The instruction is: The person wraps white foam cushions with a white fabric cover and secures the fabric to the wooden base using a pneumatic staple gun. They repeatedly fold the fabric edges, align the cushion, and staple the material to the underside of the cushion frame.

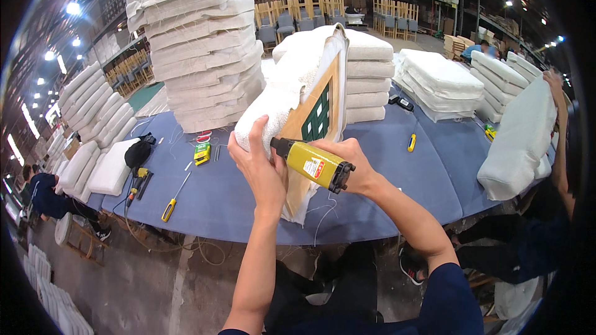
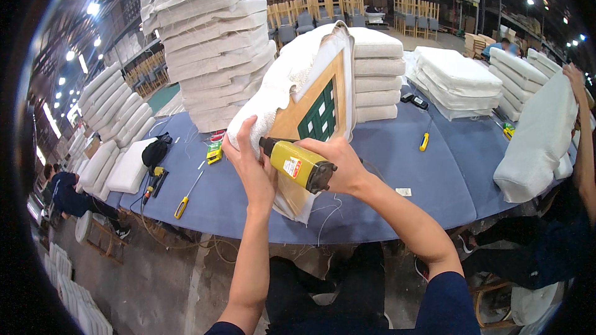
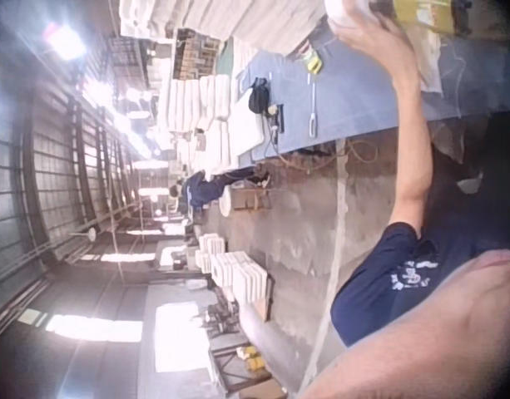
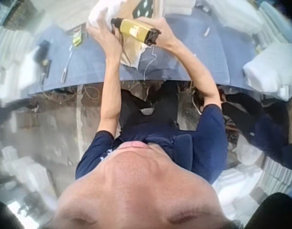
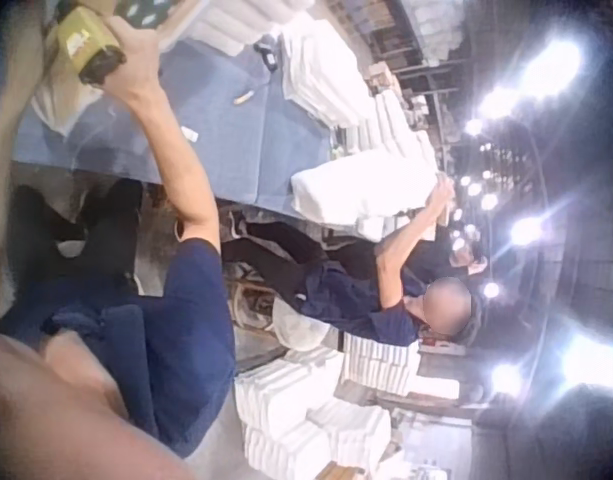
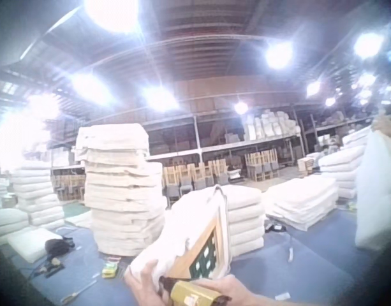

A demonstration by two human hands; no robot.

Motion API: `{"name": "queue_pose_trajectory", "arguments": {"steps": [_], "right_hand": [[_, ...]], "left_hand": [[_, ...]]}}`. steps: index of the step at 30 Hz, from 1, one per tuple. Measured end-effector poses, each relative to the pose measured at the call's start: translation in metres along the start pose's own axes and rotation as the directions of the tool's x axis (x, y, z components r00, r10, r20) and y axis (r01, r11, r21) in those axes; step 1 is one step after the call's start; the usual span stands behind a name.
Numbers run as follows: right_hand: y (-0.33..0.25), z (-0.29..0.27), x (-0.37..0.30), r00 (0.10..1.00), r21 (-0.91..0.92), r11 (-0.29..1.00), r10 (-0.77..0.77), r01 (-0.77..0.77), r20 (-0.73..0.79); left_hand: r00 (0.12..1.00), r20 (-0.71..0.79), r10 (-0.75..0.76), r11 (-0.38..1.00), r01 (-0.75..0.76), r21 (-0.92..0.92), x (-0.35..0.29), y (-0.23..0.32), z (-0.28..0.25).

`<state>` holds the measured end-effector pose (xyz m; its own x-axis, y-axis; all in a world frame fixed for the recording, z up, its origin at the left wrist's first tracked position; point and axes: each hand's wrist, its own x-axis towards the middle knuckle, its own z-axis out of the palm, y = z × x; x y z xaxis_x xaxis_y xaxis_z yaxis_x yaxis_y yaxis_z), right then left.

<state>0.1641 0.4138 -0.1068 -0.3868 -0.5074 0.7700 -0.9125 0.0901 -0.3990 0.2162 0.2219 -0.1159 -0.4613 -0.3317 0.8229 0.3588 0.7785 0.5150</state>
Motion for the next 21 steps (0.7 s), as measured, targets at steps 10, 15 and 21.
{"name": "queue_pose_trajectory", "arguments": {"steps": [10, 15, 21], "right_hand": [[-0.014, -0.026, -0.055, 0.978, -0.113, 0.985, 0.113, -0.134, -0.174], [0.032, -0.077, -0.137, 0.775, -0.559, 0.614, 0.627, -0.557, -0.084], [0.144, -0.109, -0.281, 0.373, -0.778, 0.031, 0.889, -0.627, -0.266]], "left_hand": [[1.000, -0.009, 0.026, 0.999, -0.026, -0.020, -0.005, -0.017, -0.008], [0.997, -0.074, 0.013, 1.000, -0.013, 0.000, -0.003, -0.029, -0.019], [0.991, -0.001, 0.133, 0.987, -0.133, -0.090, -0.029, -0.009, -0.017]]}}
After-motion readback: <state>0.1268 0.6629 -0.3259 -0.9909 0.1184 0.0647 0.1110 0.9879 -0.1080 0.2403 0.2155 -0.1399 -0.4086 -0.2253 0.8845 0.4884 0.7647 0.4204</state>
